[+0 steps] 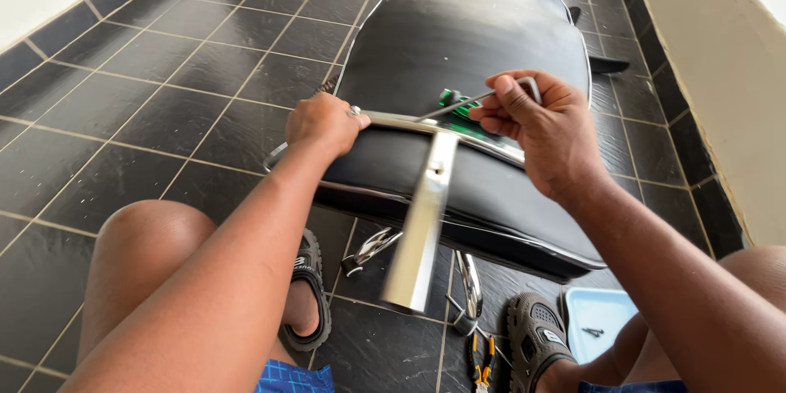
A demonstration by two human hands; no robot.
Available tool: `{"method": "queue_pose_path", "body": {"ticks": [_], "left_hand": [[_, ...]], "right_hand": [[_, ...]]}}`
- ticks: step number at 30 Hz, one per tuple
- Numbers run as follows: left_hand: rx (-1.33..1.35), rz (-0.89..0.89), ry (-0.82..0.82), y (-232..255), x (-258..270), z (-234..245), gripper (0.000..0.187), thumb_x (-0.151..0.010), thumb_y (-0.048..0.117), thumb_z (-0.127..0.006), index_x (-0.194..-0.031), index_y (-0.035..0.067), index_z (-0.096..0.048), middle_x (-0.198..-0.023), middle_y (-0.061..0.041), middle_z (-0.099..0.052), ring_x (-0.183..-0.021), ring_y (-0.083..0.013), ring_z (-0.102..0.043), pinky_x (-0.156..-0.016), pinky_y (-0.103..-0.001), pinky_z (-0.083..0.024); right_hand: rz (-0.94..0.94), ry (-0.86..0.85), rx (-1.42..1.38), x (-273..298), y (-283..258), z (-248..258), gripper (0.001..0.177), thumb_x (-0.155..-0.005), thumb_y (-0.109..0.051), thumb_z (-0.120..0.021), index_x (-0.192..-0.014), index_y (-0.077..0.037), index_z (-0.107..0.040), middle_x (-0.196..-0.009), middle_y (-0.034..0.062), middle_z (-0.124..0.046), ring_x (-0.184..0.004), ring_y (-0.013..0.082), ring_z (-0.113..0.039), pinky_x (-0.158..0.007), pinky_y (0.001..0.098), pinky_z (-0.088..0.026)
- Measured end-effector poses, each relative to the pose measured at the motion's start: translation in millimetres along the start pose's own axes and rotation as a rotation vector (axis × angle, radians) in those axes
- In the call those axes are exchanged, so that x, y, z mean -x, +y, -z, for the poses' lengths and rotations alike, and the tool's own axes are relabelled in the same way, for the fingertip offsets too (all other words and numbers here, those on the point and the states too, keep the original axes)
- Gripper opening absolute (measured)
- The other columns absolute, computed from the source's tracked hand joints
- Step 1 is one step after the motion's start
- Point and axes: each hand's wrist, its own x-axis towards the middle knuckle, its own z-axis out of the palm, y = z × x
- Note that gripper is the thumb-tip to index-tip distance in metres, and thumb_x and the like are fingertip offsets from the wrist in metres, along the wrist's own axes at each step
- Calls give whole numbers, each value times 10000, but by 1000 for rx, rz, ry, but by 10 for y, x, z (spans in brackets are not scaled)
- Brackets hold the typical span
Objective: The person places a black motorcycle seat on a white plastic chair, aligns a metal bracket, and fastens it using screws and an Allen key. They tighten multiple screws to secure the bracket to the seat.
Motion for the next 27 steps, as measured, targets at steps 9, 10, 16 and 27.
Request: {"method": "queue_pose_path", "body": {"ticks": [9, 10, 16, 27], "left_hand": [[719, 88, -204, -198, 366, -123, 503, -588, 368, -948, -1000, 128, -788, -1124, -117, -770, -1162, -288, -691, -926, -469, -527], [761, 171, -281, -200, 392, -139, 590, -592, 353, -948, -1119, 159, -767, -1247, -130, -705, -1267, -305, -599, -966, -545, -459], [827, 300, -356, -230, 533, -190, 1199, -536, 330, -976, -1553, 229, -348, -1564, -228, -421, -1457, -372, -425, -1130, -614, -387], [1231, 322, -615, -366, 474, -390, 827, -565, 263, -940, -1238, -121, -650, -1178, -317, -745, -1121, -440, -756, -894, -582, -601]], "right_hand": [[12, -45, -7, -54, 0, -162, 273, -1043, -260, -578, -1102, -5, -657, -915, 87, -710, -881, 171, -737, -854, 314, -636], [9, -43, -9, -38, 15, -179, 274, -1044, -262, -576, -1100, -8, -659, -913, 86, -710, -879, 172, -740, -848, 314, -633], [6, -106, 0, 22, 62, -214, 276, -1042, -278, -570, -1102, -22, -653, -932, 93, -716, -895, 168, -739, -831, 312, -620], [65, -206, 146, 36, 68, -173, 354, -1050, -352, -543, -1131, -24, -647, -933, 85, -671, -927, 152, -723, -836, 307, -604]]}}
